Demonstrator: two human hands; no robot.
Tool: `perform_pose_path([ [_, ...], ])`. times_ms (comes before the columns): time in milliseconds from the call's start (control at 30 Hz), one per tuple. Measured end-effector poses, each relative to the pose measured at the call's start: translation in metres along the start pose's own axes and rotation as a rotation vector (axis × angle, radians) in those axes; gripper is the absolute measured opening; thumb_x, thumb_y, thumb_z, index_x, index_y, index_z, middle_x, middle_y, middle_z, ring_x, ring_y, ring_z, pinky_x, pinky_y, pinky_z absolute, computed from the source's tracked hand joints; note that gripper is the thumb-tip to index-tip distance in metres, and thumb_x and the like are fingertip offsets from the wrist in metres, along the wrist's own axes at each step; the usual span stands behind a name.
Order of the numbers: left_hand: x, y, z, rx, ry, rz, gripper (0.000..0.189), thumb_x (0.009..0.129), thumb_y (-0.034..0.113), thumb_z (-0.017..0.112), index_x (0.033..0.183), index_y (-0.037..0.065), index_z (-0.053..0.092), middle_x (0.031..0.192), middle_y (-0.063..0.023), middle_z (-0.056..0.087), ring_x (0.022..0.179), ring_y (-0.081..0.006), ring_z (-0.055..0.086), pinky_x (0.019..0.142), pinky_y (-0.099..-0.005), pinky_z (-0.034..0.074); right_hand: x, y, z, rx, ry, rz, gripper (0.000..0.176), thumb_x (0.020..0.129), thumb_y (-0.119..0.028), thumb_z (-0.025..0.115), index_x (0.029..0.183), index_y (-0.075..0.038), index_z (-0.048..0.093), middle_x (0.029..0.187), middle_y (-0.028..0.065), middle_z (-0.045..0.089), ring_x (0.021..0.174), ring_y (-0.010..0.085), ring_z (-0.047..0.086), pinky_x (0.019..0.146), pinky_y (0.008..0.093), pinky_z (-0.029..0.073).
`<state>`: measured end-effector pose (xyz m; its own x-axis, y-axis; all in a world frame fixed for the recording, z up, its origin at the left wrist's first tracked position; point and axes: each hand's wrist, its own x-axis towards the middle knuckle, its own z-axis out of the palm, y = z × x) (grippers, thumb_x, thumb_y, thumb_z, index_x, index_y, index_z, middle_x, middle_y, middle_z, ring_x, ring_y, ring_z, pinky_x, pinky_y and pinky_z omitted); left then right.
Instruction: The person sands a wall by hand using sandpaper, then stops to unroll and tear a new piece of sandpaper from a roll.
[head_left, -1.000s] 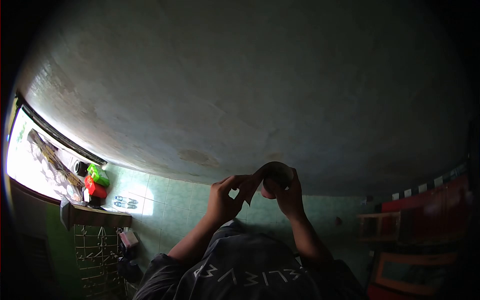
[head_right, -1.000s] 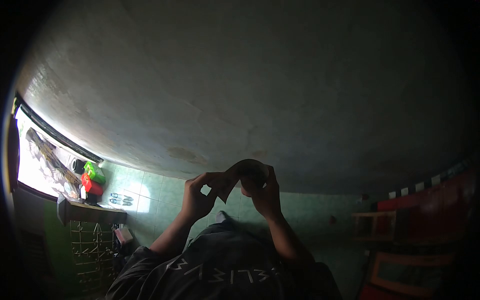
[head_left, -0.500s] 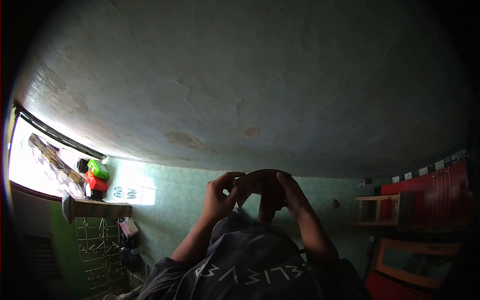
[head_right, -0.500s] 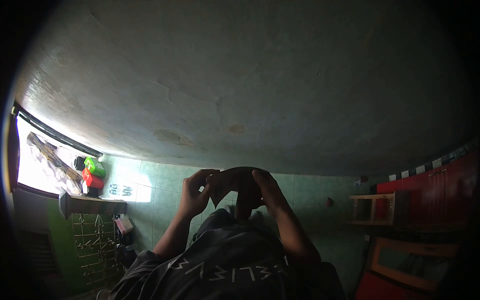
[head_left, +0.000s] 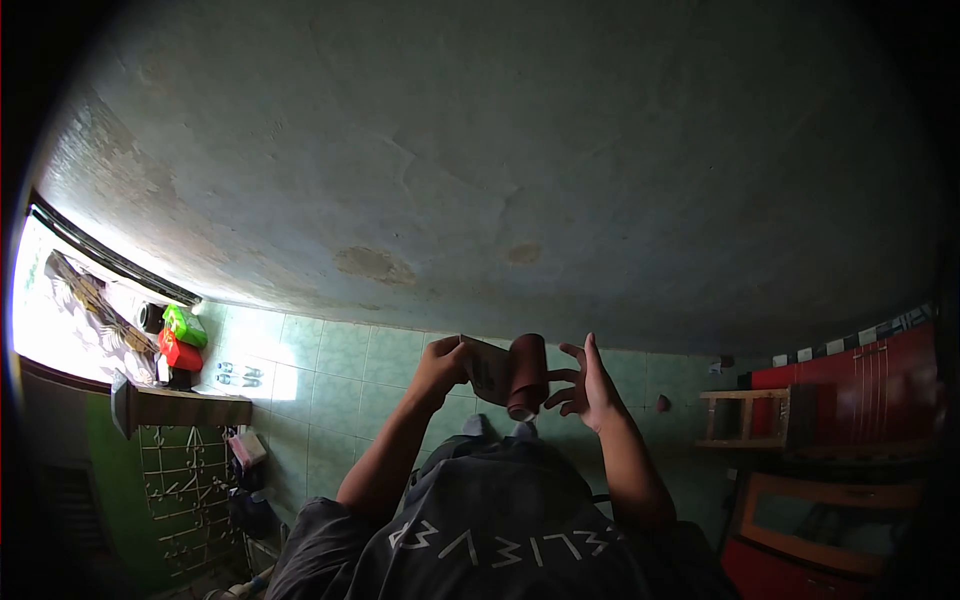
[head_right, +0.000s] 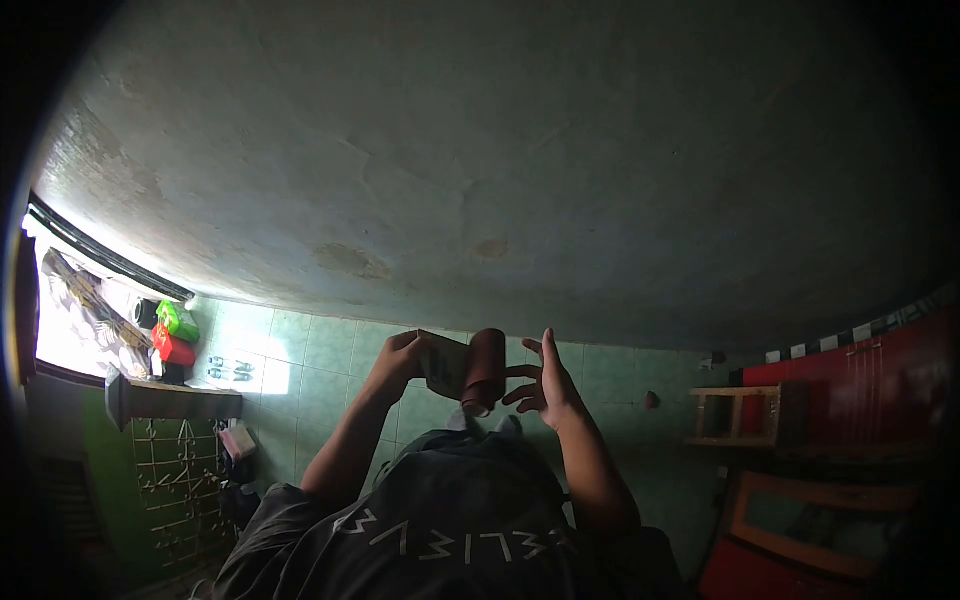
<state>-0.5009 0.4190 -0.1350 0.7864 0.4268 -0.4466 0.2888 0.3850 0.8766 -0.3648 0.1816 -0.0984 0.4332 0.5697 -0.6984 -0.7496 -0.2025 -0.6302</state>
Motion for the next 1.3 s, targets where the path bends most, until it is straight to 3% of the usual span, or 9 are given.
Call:
perform_pose_path([
  [167, -0.001, -0.011, -0.023, -0.044, -0.005, -0.037, 0.032, 0.097, 0.026, 0.057, 0.103, -0.003, 0.07, 0.081, -0.0039, 0.066, 0.068, -0.0109, 0.058, 0.061, -0.0269, 0.047, 0.005, 0.012, 0.025, -0.276, 0.042, -0.161, 0.091, 0.092, -0.073, 0.054, 0.155, -0.012, 0.029, 0.12, 0.0201, 0.065, 0.067, 0.0194, 0.067, 0.05, 0.0304, 0.052],
  [200, -0.004, -0.006, -0.024, -0.054, 0.008, -0.037, 0.033, 0.097, 0.026, 0.057, 0.104, -0.004, 0.069, 0.082, -0.0042, 0.067, 0.068, -0.0113, 0.059, 0.062, -0.027, 0.048, 0.008, 0.014, 0.027, -0.336, 0.002, -0.208, 0.103, 0.086, -0.066, 0.069, 0.159, -0.012, 0.021, 0.135, 0.0228, 0.055, 0.077, 0.0192, 0.067, 0.059, 0.0322, 0.056],
  [300, -0.006, 0.0, -0.037, -0.072, 0.013, -0.035, 0.034, 0.098, 0.026, 0.058, 0.11, -0.004, 0.067, 0.089, -0.0062, 0.068, 0.073, -0.0124, 0.062, 0.065, -0.0274, 0.05, 0.01, 0.022, 0.038, -0.631, -0.083, -0.529, 0.122, 0.075, -0.066, 0.08, 0.162, -0.013, 0.013, 0.148, 0.0233, 0.043, 0.084, 0.0202, 0.065, 0.073, 0.037, 0.058],
  [333, -0.008, 0.004, -0.039, -0.095, 0.014, -0.039, 0.035, 0.098, 0.026, 0.057, 0.11, -0.005, 0.067, 0.09, -0.0066, 0.068, 0.074, -0.0126, 0.062, 0.066, -0.0275, 0.051, 0.007, 0.016, 0.038, -0.663, -0.156, -0.455, 0.138, 0.064, -0.058, 0.091, 0.164, -0.015, 0.006, 0.16, 0.0222, 0.026, 0.109, 0.03, 0.063, 0.089, 0.0423, 0.056],
  [433, -0.006, 0.012, -0.047, -0.123, 0.007, -0.039, 0.035, 0.098, 0.025, 0.057, 0.113, -0.005, 0.066, 0.093, -0.0077, 0.068, 0.077, -0.0134, 0.063, 0.069, -0.0282, 0.052, -0.006, 0.012, 0.05, -0.95, -0.177, -0.651, 0.141, 0.061, -0.044, 0.097, 0.164, -0.017, 0.004, 0.166, 0.02, 0.012, 0.138, 0.0384, 0.047, 0.101, 0.0457, 0.052],
  [533, -0.004, 0.014, -0.057, -0.117, -0.017, -0.019, 0.036, 0.099, 0.025, 0.057, 0.114, -0.006, 0.066, 0.094, -0.0085, 0.068, 0.079, -0.0142, 0.065, 0.072, -0.0287, 0.053, -0.022, 0.0, 0.068, -1.115, -0.147, -0.683, 0.141, 0.061, -0.03, 0.098, 0.163, -0.019, 0.002, 0.169, 0.0159, 0.0, 0.152, 0.0402, 0.024, 0.111, 0.0478, 0.047],
  [733, -0.015, 0.029, -0.048, -0.081, -0.065, 0.045, 0.035, 0.099, 0.024, 0.057, 0.114, -0.007, 0.066, 0.095, -0.0095, 0.07, 0.081, -0.0161, 0.067, 0.074, -0.0312, 0.055, -0.024, -0.011, 0.073, -1.213, -0.145, -0.73, 0.134, 0.064, -0.022, 0.095, 0.163, -0.021, 0.004, 0.169, 0.0131, 0.0, 0.147, 0.0409, 0.034, 0.112, 0.0479, 0.048],
  [1000, -0.023, 0.028, -0.023, -0.021, -0.14, 0.155, 0.035, 0.1, 0.023, 0.058, 0.115, -0.007, 0.066, 0.097, -0.0102, 0.071, 0.085, -0.0175, 0.069, 0.076, -0.034, 0.056, -0.044, -0.017, 0.051, -1.28, -0.146, -0.771, 0.13, 0.065, -0.025, 0.093, 0.163, -0.022, 0.007, 0.16, 0.0134, 0.023, 0.134, 0.0392, 0.052, 0.104, 0.047, 0.053],
  [1300, -0.044, 0.003, 0.089, 0.002, -0.218, 0.105, 0.037, 0.101, 0.025, 0.056, 0.115, -0.007, 0.066, 0.1, -0.0101, 0.071, 0.092, -0.0174, 0.068, 0.084, -0.0327, 0.054, -0.103, -0.004, -0.074, -1.067, -0.023, -0.972, 0.125, 0.061, -0.034, 0.093, 0.162, -0.019, 0.021, 0.142, 0.0139, 0.038, 0.106, 0.0287, 0.059, 0.088, 0.0408, 0.055],
])
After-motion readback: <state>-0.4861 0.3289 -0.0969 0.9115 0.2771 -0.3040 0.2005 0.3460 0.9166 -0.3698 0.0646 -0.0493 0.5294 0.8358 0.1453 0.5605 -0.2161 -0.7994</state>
